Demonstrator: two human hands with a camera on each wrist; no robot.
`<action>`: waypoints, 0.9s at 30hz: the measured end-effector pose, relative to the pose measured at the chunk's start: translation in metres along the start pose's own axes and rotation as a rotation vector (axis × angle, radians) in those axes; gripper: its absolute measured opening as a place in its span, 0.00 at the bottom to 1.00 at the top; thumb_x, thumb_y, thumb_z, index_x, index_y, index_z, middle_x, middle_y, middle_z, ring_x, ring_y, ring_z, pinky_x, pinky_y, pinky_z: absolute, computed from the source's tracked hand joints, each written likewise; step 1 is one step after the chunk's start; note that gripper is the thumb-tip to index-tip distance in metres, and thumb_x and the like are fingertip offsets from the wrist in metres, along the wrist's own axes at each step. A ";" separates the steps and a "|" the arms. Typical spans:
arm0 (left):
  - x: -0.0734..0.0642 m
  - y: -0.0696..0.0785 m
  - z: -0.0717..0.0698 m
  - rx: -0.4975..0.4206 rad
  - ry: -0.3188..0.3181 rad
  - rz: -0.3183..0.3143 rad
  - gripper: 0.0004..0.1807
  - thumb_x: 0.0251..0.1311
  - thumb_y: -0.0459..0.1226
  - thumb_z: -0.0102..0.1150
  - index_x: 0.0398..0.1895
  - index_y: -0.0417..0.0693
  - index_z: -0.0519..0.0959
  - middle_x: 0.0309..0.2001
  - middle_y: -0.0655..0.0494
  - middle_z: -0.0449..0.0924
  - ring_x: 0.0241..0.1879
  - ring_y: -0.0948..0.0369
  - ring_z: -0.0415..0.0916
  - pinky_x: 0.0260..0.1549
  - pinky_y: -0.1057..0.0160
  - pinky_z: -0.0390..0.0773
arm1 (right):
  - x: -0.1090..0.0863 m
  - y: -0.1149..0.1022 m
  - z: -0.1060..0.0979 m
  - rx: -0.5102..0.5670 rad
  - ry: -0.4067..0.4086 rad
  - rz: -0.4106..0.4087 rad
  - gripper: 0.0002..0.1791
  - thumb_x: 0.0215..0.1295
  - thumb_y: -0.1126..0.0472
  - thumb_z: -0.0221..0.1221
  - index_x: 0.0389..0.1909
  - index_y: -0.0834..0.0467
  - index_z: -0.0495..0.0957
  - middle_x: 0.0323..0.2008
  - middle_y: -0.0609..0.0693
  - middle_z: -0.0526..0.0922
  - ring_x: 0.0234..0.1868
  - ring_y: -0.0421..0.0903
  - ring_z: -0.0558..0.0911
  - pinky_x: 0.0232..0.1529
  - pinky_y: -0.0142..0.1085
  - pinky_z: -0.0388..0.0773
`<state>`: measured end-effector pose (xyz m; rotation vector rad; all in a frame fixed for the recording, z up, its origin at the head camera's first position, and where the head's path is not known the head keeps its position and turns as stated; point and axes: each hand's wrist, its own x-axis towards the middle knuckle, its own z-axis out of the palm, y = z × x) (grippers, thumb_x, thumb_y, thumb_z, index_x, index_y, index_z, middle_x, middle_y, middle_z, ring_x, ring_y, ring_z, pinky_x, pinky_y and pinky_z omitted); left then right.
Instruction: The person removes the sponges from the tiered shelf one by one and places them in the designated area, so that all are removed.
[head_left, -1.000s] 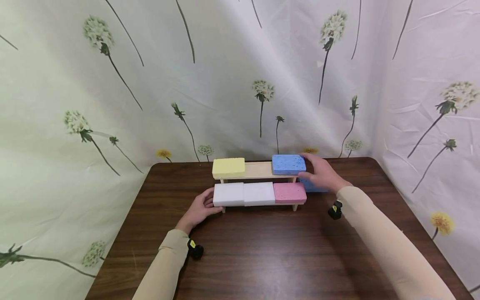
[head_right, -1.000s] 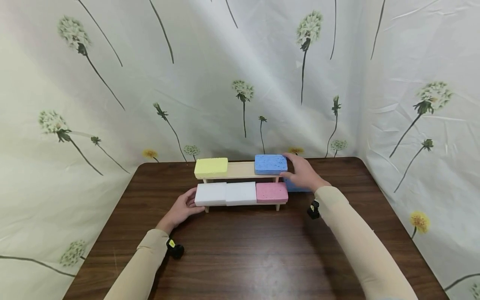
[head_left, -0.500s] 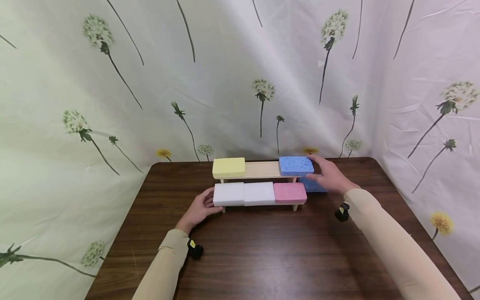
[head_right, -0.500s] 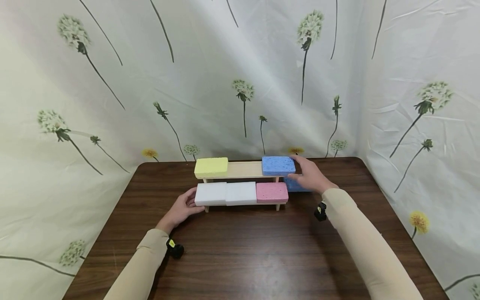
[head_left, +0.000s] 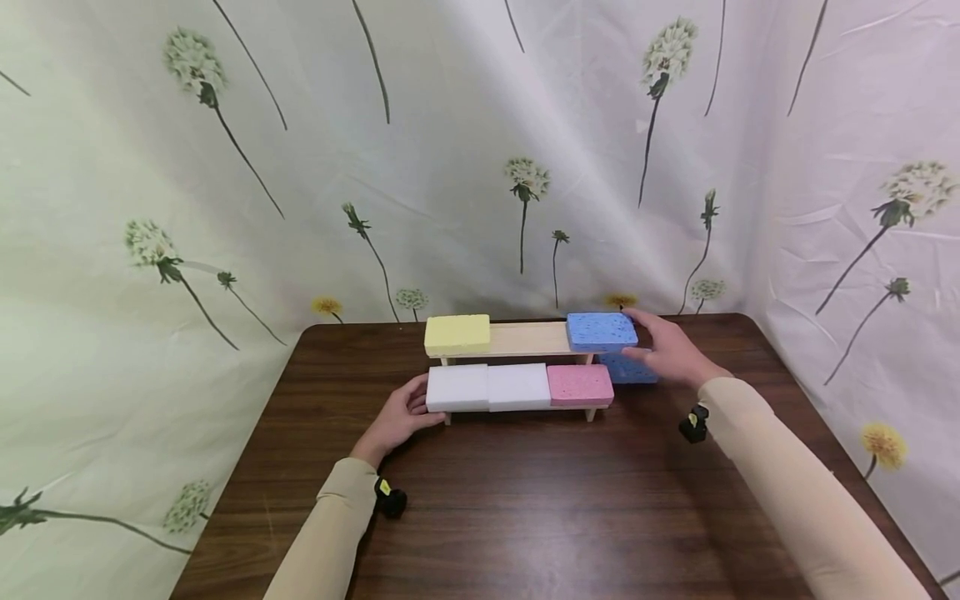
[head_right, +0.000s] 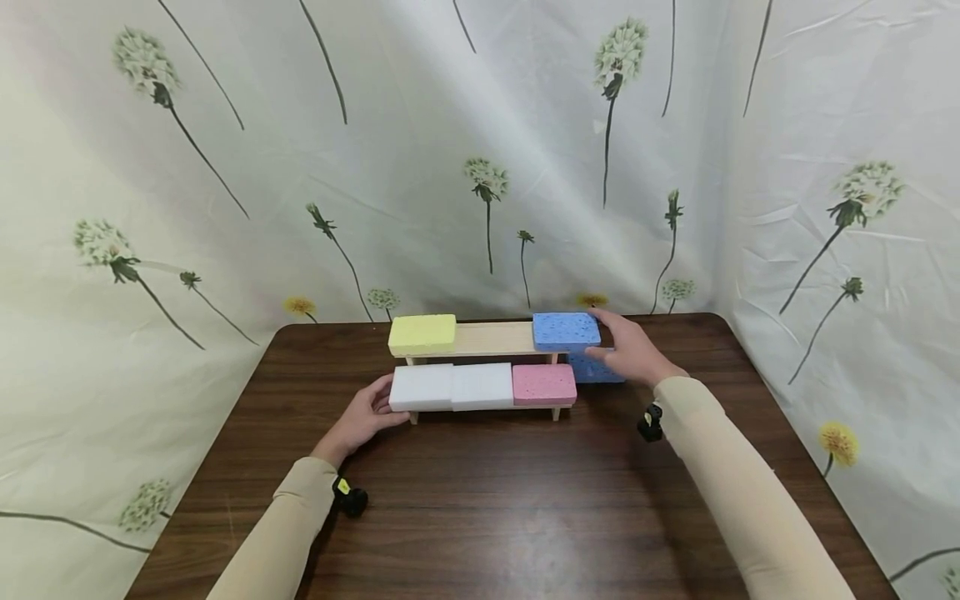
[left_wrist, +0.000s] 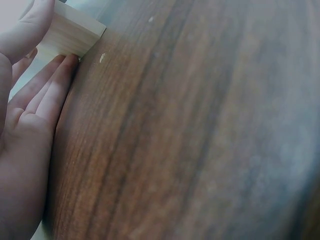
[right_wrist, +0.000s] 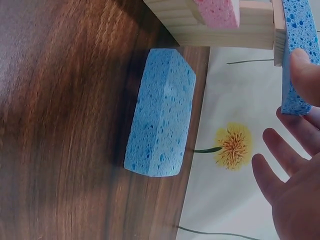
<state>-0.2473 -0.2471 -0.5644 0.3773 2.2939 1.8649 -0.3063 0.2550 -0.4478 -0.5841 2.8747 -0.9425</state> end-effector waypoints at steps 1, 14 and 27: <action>0.000 0.000 0.000 -0.006 0.001 -0.002 0.44 0.60 0.27 0.74 0.78 0.40 0.63 0.74 0.35 0.67 0.73 0.42 0.68 0.63 0.63 0.79 | 0.000 0.001 -0.001 -0.001 -0.003 -0.001 0.40 0.74 0.60 0.65 0.81 0.64 0.58 0.79 0.66 0.61 0.78 0.67 0.61 0.75 0.66 0.60; 0.001 0.001 0.000 0.003 -0.001 -0.010 0.44 0.61 0.27 0.74 0.79 0.39 0.63 0.74 0.34 0.67 0.73 0.42 0.69 0.64 0.61 0.79 | -0.006 0.013 -0.009 0.005 0.019 0.014 0.38 0.74 0.61 0.64 0.80 0.62 0.60 0.76 0.67 0.65 0.77 0.68 0.63 0.74 0.68 0.60; 0.002 0.001 -0.001 -0.008 -0.007 -0.004 0.45 0.60 0.27 0.74 0.79 0.38 0.63 0.74 0.33 0.67 0.73 0.41 0.68 0.63 0.64 0.78 | -0.011 0.025 -0.015 0.014 0.049 0.021 0.36 0.75 0.65 0.61 0.79 0.65 0.59 0.74 0.69 0.67 0.74 0.68 0.67 0.72 0.67 0.64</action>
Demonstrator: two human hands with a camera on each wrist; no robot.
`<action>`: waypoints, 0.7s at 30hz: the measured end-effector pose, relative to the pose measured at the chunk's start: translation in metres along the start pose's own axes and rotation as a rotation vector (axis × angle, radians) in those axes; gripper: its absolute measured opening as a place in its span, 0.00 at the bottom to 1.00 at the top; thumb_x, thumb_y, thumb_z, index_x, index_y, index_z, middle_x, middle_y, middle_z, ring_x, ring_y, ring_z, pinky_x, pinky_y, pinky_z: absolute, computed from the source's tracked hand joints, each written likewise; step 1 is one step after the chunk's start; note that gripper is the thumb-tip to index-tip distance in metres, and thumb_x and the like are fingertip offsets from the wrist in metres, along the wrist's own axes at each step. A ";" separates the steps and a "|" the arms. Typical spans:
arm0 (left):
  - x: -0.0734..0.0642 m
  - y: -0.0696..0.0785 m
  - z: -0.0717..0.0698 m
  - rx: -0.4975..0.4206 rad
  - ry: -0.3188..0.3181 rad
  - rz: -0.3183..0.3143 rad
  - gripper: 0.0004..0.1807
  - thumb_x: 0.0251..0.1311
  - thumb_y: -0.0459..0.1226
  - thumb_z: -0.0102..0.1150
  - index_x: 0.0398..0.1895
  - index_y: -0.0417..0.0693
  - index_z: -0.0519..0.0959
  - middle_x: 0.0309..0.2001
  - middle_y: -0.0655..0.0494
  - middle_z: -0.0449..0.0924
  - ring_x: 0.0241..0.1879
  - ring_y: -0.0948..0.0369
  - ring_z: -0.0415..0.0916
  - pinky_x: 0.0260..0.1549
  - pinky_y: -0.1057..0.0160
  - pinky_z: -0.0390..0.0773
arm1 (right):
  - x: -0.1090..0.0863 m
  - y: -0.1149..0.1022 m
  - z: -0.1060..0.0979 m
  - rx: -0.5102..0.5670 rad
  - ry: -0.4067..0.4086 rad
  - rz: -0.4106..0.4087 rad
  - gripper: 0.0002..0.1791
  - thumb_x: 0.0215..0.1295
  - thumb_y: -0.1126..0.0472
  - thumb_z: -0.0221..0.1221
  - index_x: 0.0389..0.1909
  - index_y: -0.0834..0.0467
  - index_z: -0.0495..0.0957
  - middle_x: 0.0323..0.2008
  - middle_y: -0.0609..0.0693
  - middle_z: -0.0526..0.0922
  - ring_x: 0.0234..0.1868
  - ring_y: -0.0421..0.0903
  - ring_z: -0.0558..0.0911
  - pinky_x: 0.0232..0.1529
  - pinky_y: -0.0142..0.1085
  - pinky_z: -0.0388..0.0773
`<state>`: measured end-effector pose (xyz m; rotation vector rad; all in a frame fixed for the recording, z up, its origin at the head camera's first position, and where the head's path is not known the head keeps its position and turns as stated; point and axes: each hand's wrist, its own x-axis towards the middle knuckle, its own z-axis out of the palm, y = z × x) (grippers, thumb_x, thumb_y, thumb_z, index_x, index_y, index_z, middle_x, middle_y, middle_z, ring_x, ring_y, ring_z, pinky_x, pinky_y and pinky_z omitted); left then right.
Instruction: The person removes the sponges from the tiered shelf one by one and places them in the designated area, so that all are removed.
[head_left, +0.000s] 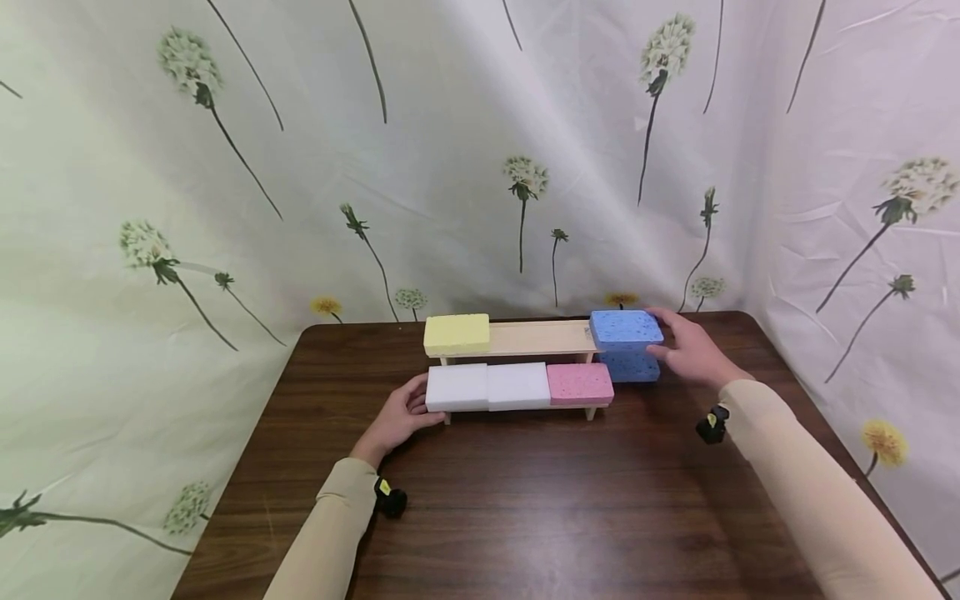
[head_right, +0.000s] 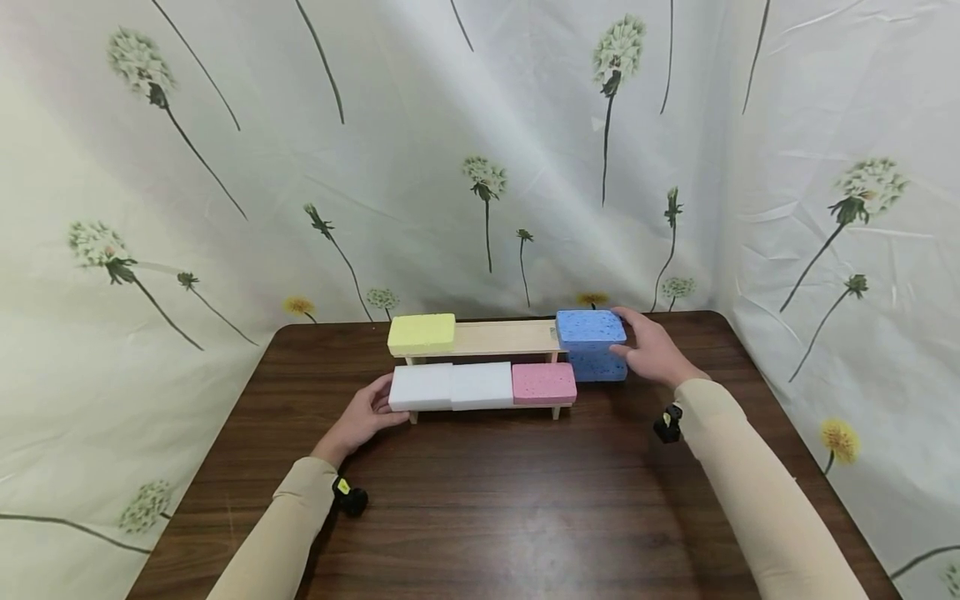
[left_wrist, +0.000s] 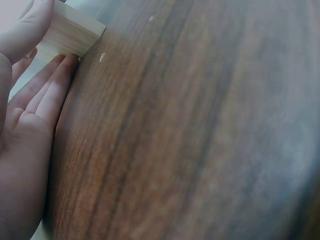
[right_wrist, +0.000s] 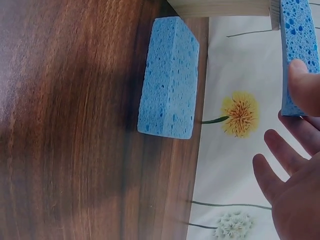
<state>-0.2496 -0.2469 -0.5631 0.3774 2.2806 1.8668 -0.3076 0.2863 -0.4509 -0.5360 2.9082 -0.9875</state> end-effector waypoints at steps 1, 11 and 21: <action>0.000 0.000 0.000 0.001 0.001 0.004 0.45 0.60 0.26 0.74 0.78 0.38 0.63 0.74 0.33 0.67 0.73 0.41 0.68 0.63 0.64 0.78 | 0.000 0.001 0.000 -0.002 0.002 0.000 0.36 0.75 0.65 0.61 0.79 0.65 0.59 0.74 0.70 0.67 0.74 0.68 0.67 0.72 0.67 0.64; -0.001 -0.001 0.001 0.010 0.000 0.021 0.45 0.60 0.26 0.74 0.79 0.36 0.61 0.73 0.32 0.67 0.72 0.40 0.68 0.62 0.65 0.78 | -0.007 0.009 -0.008 -0.001 0.029 0.016 0.36 0.74 0.67 0.61 0.78 0.69 0.58 0.74 0.72 0.65 0.74 0.70 0.65 0.72 0.68 0.62; 0.000 -0.005 0.000 0.019 0.008 0.035 0.45 0.59 0.26 0.75 0.78 0.37 0.63 0.72 0.32 0.69 0.70 0.42 0.71 0.61 0.65 0.79 | -0.011 0.024 -0.012 0.013 0.038 0.034 0.35 0.74 0.69 0.60 0.78 0.67 0.59 0.73 0.72 0.66 0.73 0.70 0.67 0.71 0.68 0.64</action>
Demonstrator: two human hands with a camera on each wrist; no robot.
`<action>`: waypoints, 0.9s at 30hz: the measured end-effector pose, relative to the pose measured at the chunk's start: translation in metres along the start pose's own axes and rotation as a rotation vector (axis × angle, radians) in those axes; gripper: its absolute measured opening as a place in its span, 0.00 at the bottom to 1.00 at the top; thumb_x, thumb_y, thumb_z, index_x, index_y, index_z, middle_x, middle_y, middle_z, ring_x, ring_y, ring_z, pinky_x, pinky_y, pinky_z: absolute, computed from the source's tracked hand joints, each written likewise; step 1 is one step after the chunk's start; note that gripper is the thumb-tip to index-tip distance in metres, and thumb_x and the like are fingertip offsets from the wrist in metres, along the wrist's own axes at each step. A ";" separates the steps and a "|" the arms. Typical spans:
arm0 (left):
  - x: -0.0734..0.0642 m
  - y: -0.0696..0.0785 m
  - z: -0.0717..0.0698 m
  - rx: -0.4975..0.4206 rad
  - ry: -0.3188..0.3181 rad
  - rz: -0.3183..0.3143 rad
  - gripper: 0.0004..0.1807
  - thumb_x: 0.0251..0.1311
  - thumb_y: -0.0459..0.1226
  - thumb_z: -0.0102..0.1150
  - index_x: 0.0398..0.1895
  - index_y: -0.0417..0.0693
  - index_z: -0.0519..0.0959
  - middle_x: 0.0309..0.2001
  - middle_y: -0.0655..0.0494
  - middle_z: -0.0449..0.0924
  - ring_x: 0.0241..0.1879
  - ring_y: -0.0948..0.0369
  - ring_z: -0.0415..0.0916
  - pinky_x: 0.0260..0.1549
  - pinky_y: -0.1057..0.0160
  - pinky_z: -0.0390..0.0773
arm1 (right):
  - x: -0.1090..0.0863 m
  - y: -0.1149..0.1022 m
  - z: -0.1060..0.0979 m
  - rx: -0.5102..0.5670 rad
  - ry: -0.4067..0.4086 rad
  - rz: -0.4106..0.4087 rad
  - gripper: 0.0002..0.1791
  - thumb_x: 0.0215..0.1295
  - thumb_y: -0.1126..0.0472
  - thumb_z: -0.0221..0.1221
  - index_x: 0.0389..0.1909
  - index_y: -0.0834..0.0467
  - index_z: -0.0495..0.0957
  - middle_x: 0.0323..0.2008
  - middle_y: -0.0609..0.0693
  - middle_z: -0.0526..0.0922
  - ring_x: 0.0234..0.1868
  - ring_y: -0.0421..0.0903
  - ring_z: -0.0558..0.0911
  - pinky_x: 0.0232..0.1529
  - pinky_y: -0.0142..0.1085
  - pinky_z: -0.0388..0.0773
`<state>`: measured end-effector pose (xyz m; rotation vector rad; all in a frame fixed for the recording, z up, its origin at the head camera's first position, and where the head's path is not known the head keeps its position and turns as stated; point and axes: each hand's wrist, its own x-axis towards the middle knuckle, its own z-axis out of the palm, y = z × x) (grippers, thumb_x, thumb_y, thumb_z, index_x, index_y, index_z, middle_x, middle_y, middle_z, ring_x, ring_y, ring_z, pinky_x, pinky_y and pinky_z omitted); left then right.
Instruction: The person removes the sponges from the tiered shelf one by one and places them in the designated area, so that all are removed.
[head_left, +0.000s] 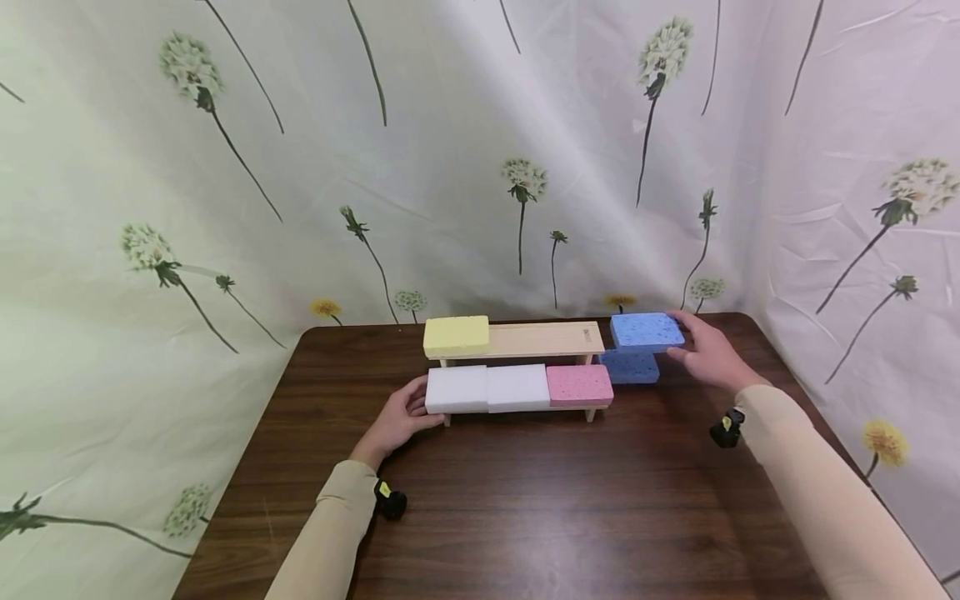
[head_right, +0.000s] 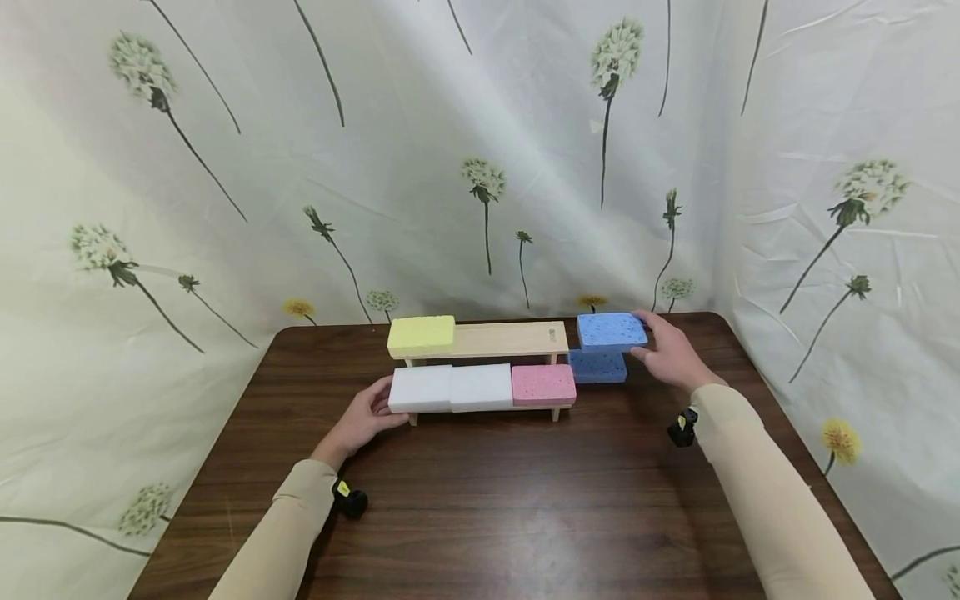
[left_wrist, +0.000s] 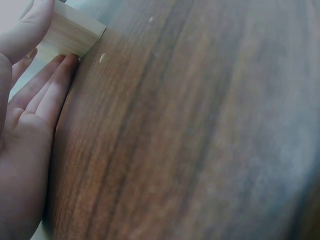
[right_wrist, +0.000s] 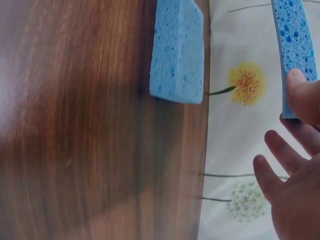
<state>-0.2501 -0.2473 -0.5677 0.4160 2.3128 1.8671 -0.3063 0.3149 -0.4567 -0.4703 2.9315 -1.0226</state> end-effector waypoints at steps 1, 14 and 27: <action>0.000 0.000 0.000 0.001 0.000 -0.001 0.45 0.59 0.26 0.75 0.78 0.37 0.63 0.72 0.32 0.69 0.70 0.43 0.71 0.61 0.65 0.79 | -0.001 0.002 0.000 -0.001 0.003 0.002 0.35 0.74 0.69 0.60 0.78 0.67 0.59 0.73 0.72 0.66 0.72 0.71 0.67 0.71 0.68 0.64; -0.001 0.004 0.000 -0.010 -0.003 -0.027 0.45 0.60 0.26 0.75 0.79 0.37 0.62 0.73 0.32 0.68 0.72 0.40 0.69 0.62 0.64 0.79 | -0.010 0.028 0.001 -0.021 0.044 0.032 0.35 0.71 0.71 0.60 0.75 0.71 0.59 0.69 0.77 0.68 0.68 0.71 0.70 0.69 0.66 0.65; 0.000 0.004 0.001 -0.012 -0.001 -0.022 0.45 0.60 0.25 0.73 0.79 0.37 0.62 0.73 0.32 0.67 0.72 0.40 0.68 0.62 0.66 0.78 | -0.020 0.050 -0.003 -0.021 0.047 0.090 0.35 0.71 0.71 0.60 0.75 0.71 0.59 0.69 0.79 0.66 0.70 0.75 0.66 0.70 0.69 0.62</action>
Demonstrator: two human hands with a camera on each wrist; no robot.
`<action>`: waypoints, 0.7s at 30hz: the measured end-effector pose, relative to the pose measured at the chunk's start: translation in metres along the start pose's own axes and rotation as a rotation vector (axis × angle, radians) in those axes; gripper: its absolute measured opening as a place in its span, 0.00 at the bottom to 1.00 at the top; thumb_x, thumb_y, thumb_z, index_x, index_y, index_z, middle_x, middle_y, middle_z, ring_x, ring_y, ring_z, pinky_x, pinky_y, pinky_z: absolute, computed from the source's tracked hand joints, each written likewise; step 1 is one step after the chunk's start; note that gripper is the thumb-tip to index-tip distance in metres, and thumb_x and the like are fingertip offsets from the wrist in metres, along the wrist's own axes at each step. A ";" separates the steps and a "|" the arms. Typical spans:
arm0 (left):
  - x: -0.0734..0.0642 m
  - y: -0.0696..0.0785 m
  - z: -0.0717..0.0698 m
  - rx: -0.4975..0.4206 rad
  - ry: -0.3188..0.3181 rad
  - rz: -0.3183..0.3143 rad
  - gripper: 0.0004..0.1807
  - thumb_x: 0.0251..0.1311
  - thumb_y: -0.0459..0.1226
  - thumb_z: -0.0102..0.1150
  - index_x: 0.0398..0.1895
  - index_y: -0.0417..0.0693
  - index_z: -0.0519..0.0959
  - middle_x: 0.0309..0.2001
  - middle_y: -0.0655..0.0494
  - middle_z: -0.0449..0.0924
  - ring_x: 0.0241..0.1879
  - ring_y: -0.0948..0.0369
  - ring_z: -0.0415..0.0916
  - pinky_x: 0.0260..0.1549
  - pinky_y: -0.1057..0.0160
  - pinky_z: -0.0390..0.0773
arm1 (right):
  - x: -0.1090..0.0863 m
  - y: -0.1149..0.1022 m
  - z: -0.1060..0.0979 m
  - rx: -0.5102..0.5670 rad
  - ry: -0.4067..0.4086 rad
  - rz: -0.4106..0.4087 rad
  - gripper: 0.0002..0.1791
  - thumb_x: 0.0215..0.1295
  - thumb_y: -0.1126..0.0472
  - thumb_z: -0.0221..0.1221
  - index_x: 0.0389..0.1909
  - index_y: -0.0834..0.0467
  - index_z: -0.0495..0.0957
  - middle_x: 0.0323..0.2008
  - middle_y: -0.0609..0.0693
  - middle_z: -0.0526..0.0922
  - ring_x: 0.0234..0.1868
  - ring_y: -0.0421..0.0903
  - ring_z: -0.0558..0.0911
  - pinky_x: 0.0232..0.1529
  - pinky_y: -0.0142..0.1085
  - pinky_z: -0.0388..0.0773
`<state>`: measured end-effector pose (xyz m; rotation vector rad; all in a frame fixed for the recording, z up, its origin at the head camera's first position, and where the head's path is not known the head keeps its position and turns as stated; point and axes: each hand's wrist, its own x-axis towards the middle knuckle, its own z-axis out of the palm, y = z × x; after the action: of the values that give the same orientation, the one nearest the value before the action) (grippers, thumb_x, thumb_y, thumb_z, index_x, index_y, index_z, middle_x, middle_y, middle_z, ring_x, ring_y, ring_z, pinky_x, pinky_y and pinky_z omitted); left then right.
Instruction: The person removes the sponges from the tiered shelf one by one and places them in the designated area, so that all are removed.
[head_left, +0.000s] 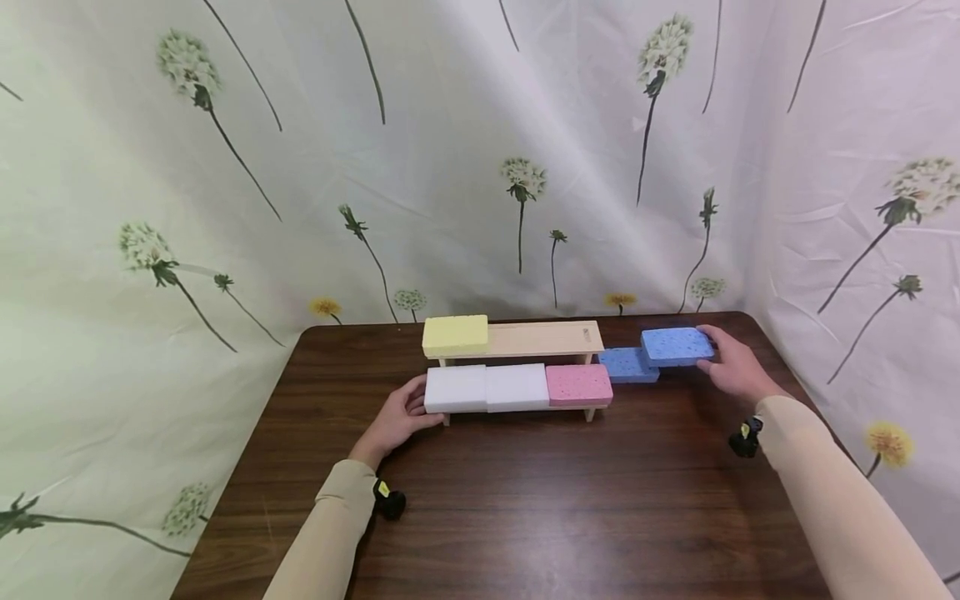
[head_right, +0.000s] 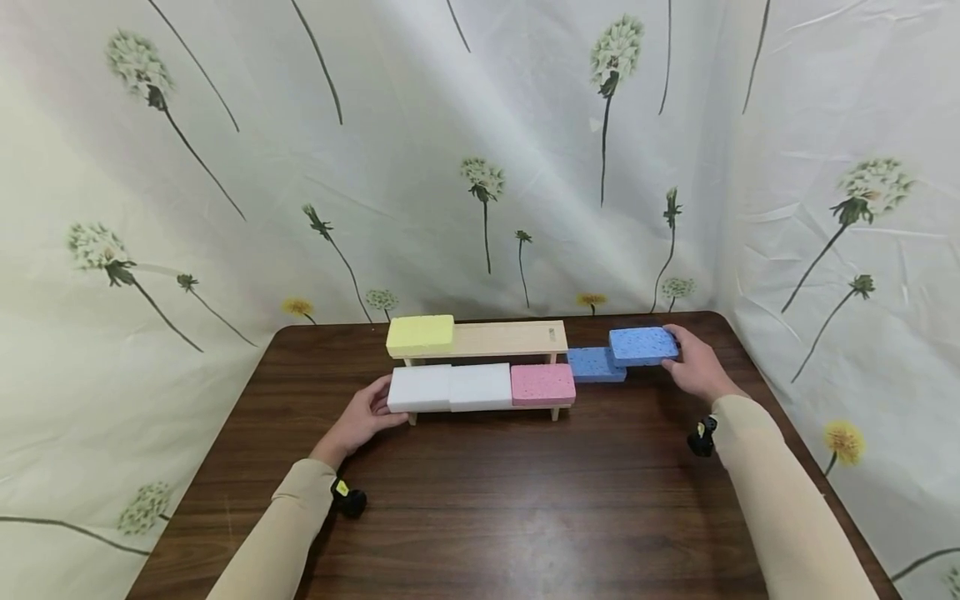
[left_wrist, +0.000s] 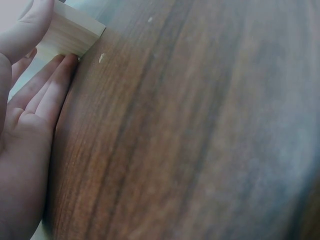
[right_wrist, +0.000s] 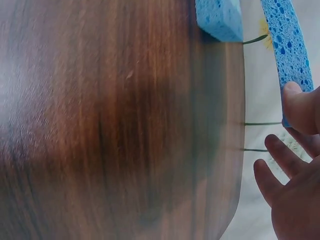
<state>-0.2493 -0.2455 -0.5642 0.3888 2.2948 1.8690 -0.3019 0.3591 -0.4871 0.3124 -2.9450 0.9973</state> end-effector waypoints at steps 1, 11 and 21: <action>0.000 0.000 0.000 -0.003 0.000 -0.001 0.45 0.60 0.25 0.73 0.79 0.37 0.62 0.73 0.32 0.67 0.72 0.40 0.68 0.62 0.66 0.78 | 0.000 0.001 0.000 -0.006 0.000 -0.002 0.35 0.71 0.71 0.60 0.75 0.72 0.59 0.69 0.80 0.66 0.70 0.75 0.66 0.70 0.69 0.62; -0.001 -0.001 -0.001 0.000 0.003 0.005 0.45 0.60 0.25 0.73 0.79 0.36 0.61 0.73 0.31 0.67 0.72 0.39 0.69 0.62 0.66 0.78 | -0.003 0.010 -0.002 -0.034 0.002 0.019 0.34 0.70 0.71 0.58 0.74 0.74 0.58 0.69 0.82 0.64 0.70 0.77 0.65 0.69 0.71 0.62; -0.001 -0.002 -0.001 -0.013 0.000 0.003 0.44 0.60 0.26 0.74 0.78 0.36 0.62 0.73 0.31 0.68 0.71 0.40 0.70 0.62 0.65 0.79 | -0.008 0.016 -0.003 -0.066 0.013 0.023 0.34 0.68 0.73 0.58 0.73 0.77 0.58 0.68 0.83 0.63 0.69 0.79 0.64 0.69 0.71 0.62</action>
<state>-0.2488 -0.2472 -0.5660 0.3907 2.2826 1.8841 -0.2976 0.3750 -0.4948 0.2695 -2.9683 0.8985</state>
